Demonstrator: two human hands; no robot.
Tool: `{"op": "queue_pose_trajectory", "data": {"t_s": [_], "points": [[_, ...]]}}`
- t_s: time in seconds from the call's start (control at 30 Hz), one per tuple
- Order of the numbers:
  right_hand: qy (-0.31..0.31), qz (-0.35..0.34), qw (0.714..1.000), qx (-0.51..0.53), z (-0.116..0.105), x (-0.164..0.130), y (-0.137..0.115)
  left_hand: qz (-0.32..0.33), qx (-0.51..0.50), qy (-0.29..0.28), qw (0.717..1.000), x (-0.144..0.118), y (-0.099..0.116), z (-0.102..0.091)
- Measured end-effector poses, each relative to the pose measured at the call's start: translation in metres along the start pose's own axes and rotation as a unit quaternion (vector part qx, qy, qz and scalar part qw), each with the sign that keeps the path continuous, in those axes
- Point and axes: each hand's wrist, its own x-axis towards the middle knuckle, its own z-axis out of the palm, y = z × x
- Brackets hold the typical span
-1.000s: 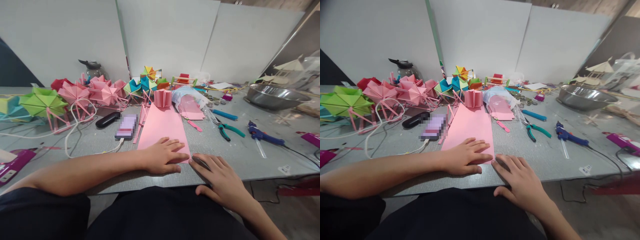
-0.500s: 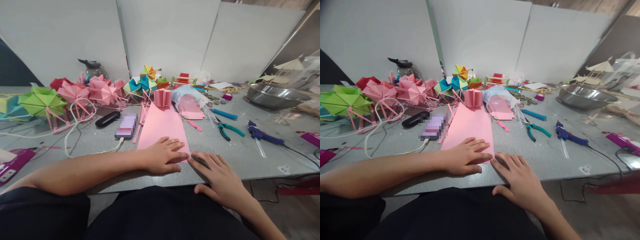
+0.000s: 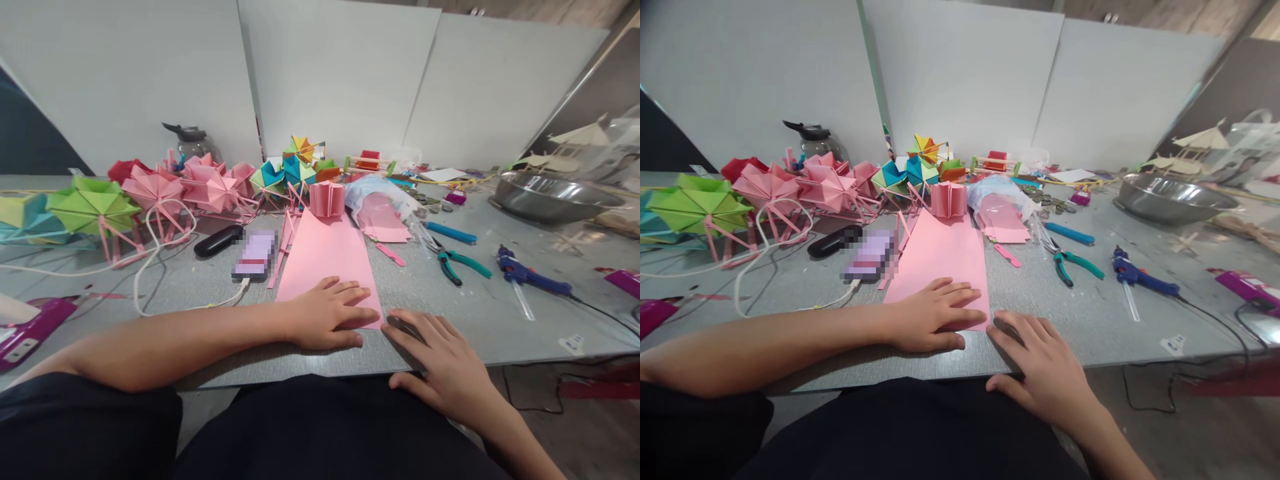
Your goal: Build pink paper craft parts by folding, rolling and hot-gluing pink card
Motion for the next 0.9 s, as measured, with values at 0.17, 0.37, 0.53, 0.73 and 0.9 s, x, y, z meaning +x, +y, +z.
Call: {"op": "queue_pose_trajectory", "data": {"t_s": [0.17, 0.37, 0.53, 0.73, 0.9], "points": [[-0.015, -0.001, 1.0, -0.008, 0.0024, -0.0014, 0.0014, 0.005, 0.001, 0.007, 1.0, 0.0, -0.0012, 0.0018], [-0.032, 0.001, 0.999, 0.003, 0.0046, -0.0014, 0.0023, 0.007, 0.0, 0.014, 1.0, 0.0007, -0.0022, 0.0025], [-0.045, 0.005, 0.999, 0.012, 0.0049, -0.0006, 0.0036, 0.009, 0.004, 0.021, 1.0, 0.0008, -0.0018, 0.0027], [-0.059, 0.013, 0.998, 0.017, 0.007, 0.0009, 0.0039, -0.001, 0.001, 0.013, 1.0, 0.0002, -0.0018, 0.0026], [-0.06, 0.021, 0.998, 0.012, 0.0082, 0.0039, 0.0015, -0.009, -0.011, 0.006, 1.0, 0.0012, 0.0, 0.0005]]}}
